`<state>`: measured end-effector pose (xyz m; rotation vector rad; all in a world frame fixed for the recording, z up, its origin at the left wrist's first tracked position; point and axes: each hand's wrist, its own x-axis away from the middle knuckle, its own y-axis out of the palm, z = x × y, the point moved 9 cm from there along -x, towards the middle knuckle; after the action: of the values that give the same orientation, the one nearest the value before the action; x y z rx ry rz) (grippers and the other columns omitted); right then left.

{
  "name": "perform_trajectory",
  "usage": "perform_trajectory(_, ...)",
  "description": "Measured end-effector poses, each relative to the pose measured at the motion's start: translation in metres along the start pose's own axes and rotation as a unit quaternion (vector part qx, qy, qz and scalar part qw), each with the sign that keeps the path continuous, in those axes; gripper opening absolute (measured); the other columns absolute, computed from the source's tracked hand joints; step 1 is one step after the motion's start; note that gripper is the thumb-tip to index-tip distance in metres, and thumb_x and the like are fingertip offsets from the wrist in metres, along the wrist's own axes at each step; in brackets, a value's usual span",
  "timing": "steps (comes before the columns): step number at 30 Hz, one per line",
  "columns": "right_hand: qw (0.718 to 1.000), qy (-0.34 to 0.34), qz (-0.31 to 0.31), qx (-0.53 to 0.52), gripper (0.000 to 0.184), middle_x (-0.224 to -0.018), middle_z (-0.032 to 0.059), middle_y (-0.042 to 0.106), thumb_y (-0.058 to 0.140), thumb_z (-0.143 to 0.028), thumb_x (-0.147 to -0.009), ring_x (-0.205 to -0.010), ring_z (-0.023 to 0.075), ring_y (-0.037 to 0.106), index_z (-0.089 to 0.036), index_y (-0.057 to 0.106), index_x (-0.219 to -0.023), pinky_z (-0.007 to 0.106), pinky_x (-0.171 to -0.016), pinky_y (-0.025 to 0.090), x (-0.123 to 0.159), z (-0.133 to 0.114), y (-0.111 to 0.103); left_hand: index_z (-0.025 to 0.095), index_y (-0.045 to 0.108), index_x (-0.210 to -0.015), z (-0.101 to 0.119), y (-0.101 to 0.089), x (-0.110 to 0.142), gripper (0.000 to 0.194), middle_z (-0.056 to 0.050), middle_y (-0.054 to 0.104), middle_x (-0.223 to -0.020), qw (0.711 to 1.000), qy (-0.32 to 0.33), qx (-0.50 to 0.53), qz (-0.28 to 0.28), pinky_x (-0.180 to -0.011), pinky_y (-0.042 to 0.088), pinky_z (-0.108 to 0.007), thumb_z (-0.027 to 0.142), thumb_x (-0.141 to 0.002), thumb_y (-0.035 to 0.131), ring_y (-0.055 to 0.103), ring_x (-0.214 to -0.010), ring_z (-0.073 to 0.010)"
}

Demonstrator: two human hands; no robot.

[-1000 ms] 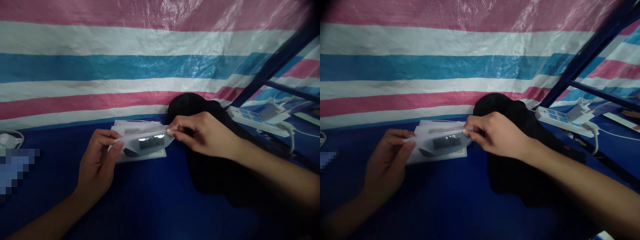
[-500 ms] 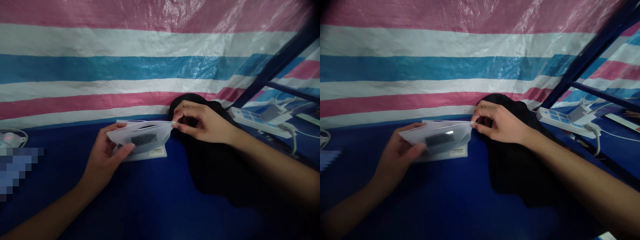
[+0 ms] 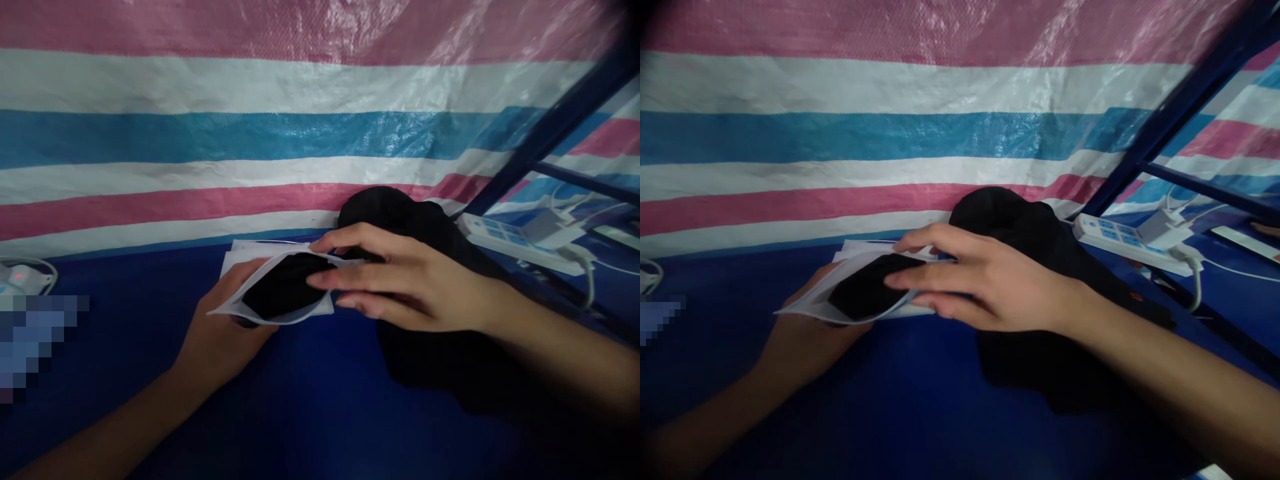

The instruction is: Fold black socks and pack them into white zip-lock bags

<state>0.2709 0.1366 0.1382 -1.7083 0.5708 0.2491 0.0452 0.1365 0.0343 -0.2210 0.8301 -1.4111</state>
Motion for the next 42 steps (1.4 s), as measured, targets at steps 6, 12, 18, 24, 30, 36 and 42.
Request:
perform_trajectory(6, 0.998, 0.056, -0.011, 0.039, 0.039, -0.163, 0.0188, 0.07, 0.063, -0.026, -0.118, -0.154, 0.0295, 0.068, -0.015, 0.072, -0.155, 0.046, -0.131, 0.057, -0.005, -0.014, 0.009, 0.038, 0.068, -0.151, 0.01, -0.002, 0.01, 0.061, -0.001, 0.078, -0.15, 0.999, 0.041, -0.009, 0.008, -0.118, 0.063, -0.044, 0.036, -0.092, 0.085, 0.08, -0.132, -0.031)
perform_trajectory(12, 0.984, 0.148, 0.075, -0.059, 0.027, -0.147, 0.009, 0.08, 0.068, -0.033, -0.117, -0.132, 0.0255, 0.08, -0.026, 0.082, -0.139, 0.037, -0.114, 0.068, -0.005, -0.007, -0.004, 0.039, 0.069, -0.153, 0.013, -0.013, 0.015, 0.059, -0.001, 0.078, -0.152, 0.996, 0.079, 0.019, 0.031, -0.116, 0.065, -0.045, 0.046, -0.097, 0.084, 0.077, -0.137, -0.0337)
perform_trajectory(18, 0.985, 0.168, 0.035, 0.005, 0.072, -0.161, 0.0147, 0.068, 0.088, -0.045, -0.104, -0.15, 0.0347, 0.068, -0.024, 0.06, -0.167, 0.048, -0.128, 0.059, 0.001, 0.0, 0.01, 0.039, 0.073, -0.147, 0.006, -0.018, 0.009, 0.071, -0.003, 0.076, -0.152, 0.992, 0.053, 0.081, 0.085, -0.11, 0.07, -0.043, 0.034, -0.082, 0.1, 0.076, -0.138, -0.0338)
perform_trajectory(24, 0.985, 0.147, 0.071, -0.053, 0.079, -0.155, 0.0145, 0.07, 0.093, -0.033, -0.096, -0.143, 0.0353, 0.071, -0.028, 0.058, -0.167, 0.052, -0.123, 0.063, 0.001, 0.012, 0.029, 0.043, 0.059, -0.165, 0.0, -0.019, 0.02, 0.094, -0.004, 0.08, -0.149, 0.968, 0.037, 0.225, 0.105, -0.083, 0.075, -0.032, 0.03, -0.083, 0.103, 0.087, -0.108, -0.0257)
perform_trajectory(30, 0.976, 0.095, 0.121, -0.153, 0.07, -0.156, 0.0143, 0.072, 0.095, -0.042, -0.095, -0.145, 0.0369, 0.071, -0.028, 0.066, -0.156, 0.053, -0.122, 0.063, 0.003, 0.016, 0.04, 0.026, 0.079, -0.12, 0.02, -0.022, 0.012, 0.027, -0.009, 0.079, -0.142, 0.98, 0.159, 0.11, 0.054, -0.089, 0.07, -0.039, 0.044, -0.101, 0.084, 0.08, -0.114, -0.0302)
perform_trajectory(36, 0.925, 0.135, 0.105, -0.338, 0.075, -0.146, 0.0126, 0.079, 0.098, -0.046, -0.092, -0.138, 0.0324, 0.077, -0.024, 0.067, -0.156, 0.047, -0.121, 0.064, 0.001, 0.025, 0.066, 0.025, 0.077, -0.105, 0.031, -0.019, 0.007, 0.014, 0.001, 0.075, -0.085, 0.98, 0.169, 0.096, 0.032, -0.06, 0.054, -0.024, 0.039, -0.108, 0.075, 0.068, -0.068, -0.0158)
perform_trajectory(42, 0.897, 0.148, 0.112, -0.402, 0.067, -0.131, 0.0103, 0.085, 0.105, -0.05, -0.081, -0.124, 0.0327, 0.082, -0.025, 0.08, -0.139, 0.048, -0.114, 0.068, 0.006, 0.033, 0.076, 0.026, 0.073, -0.086, 0.04, -0.014, 0.007, 0.03, 0.004, 0.058, -0.062, 0.985, 0.163, 0.064, -0.008, -0.057, 0.053, -0.026, 0.038, -0.111, 0.064, 0.053, -0.052, -0.0139)
